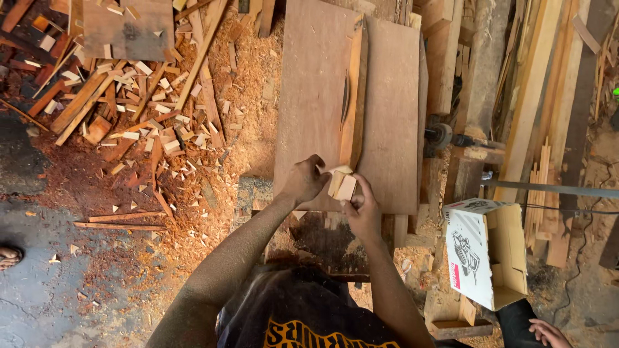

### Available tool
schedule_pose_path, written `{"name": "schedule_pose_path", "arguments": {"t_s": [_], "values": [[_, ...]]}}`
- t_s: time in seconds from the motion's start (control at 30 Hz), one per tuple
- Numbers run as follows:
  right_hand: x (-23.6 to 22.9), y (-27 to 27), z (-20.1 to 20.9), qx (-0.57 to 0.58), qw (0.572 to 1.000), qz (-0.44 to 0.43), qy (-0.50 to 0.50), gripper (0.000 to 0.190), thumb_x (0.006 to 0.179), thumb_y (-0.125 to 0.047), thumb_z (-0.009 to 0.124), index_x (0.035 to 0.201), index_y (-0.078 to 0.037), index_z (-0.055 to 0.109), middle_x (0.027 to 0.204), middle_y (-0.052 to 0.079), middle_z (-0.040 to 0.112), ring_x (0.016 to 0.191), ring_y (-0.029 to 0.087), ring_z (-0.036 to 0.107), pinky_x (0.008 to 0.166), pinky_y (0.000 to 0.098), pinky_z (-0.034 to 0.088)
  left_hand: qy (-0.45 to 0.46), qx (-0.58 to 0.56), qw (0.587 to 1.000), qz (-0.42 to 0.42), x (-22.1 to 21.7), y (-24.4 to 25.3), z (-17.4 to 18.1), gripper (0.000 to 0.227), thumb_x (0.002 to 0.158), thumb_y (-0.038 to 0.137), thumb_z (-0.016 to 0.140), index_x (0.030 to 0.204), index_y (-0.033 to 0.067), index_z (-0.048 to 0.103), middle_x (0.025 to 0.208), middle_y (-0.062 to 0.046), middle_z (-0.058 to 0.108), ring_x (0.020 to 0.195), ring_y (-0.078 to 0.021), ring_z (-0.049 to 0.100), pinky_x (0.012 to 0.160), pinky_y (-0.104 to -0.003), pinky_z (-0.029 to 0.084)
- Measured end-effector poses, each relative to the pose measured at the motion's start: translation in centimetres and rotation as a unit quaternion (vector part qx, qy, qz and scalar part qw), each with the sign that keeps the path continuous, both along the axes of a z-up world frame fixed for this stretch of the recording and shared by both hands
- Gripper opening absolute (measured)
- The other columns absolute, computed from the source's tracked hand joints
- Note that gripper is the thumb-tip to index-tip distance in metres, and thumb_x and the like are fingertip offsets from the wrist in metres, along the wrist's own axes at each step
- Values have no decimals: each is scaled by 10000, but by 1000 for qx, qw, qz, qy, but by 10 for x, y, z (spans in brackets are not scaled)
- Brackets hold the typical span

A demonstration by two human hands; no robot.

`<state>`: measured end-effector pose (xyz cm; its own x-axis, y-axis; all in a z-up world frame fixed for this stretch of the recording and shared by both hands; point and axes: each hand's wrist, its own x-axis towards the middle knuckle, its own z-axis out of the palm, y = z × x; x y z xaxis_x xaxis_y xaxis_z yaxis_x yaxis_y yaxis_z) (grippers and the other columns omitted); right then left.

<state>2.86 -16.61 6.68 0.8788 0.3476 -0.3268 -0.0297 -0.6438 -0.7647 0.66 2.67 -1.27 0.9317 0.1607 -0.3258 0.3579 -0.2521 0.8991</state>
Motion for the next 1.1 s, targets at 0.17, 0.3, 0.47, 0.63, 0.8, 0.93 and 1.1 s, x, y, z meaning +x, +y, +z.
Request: {"name": "schedule_pose_path", "arguments": {"t_s": [0.17,0.3,0.47,0.63,0.8,0.93,1.1], "values": [[-7,0,-12,67,998,-4,17,787,896,-7,701,1579,-115,324,900,145,778,747,171,747,645,310,632,9,-283,959,28,-9,-12,-8,382,1001,156,672,1324,-34,593,1164,-211,696,974,-281,716,807,-381,629],[-6,1,-14,170,985,6,-19,784,900,37,750,1520,-109,292,1043,186,775,881,203,761,740,319,650,75,-494,859,114,-27,-29,-7,361,962,129,646,1275,-45,606,1104,-189,729,942,-281,755,834,-411,665],[20,6,23,-78,992,55,86,858,961,-26,642,1629,-266,160,991,113,763,800,168,750,716,286,659,34,-470,879,75,-26,-22,-26,320,963,120,622,1266,19,633,1093,-126,738,921,-215,735,826,-360,637],[46,20,50,-90,976,128,151,774,954,-25,615,1617,-276,304,920,153,764,745,180,721,655,306,626,39,-433,900,-4,3,-10,-32,293,1018,156,563,1276,51,651,1032,-115,713,858,-146,677,747,-283,591],[68,20,3,-160,972,62,160,721,961,-27,604,1571,-316,351,1073,152,725,764,215,717,640,331,630,151,-213,953,154,19,-22,-17,334,1014,213,570,1333,114,583,1113,-39,689,767,-147,718,578,-301,582],[98,20,-54,-183,981,70,7,770,900,11,630,1546,-280,330,1184,180,712,961,318,733,797,427,605,95,-73,991,52,17,-54,-10,452,999,124,510,1445,129,581,1053,-124,754,767,-220,736,618,-332,602],[108,25,-69,-276,955,96,-49,726,883,-73,646,1538,-228,373,1134,222,730,1060,424,696,921,513,552,3,-49,998,39,13,-78,-21,831,792,111,693,1542,30,343,1042,-208,710,897,-296,725,797,-402,630]]}}
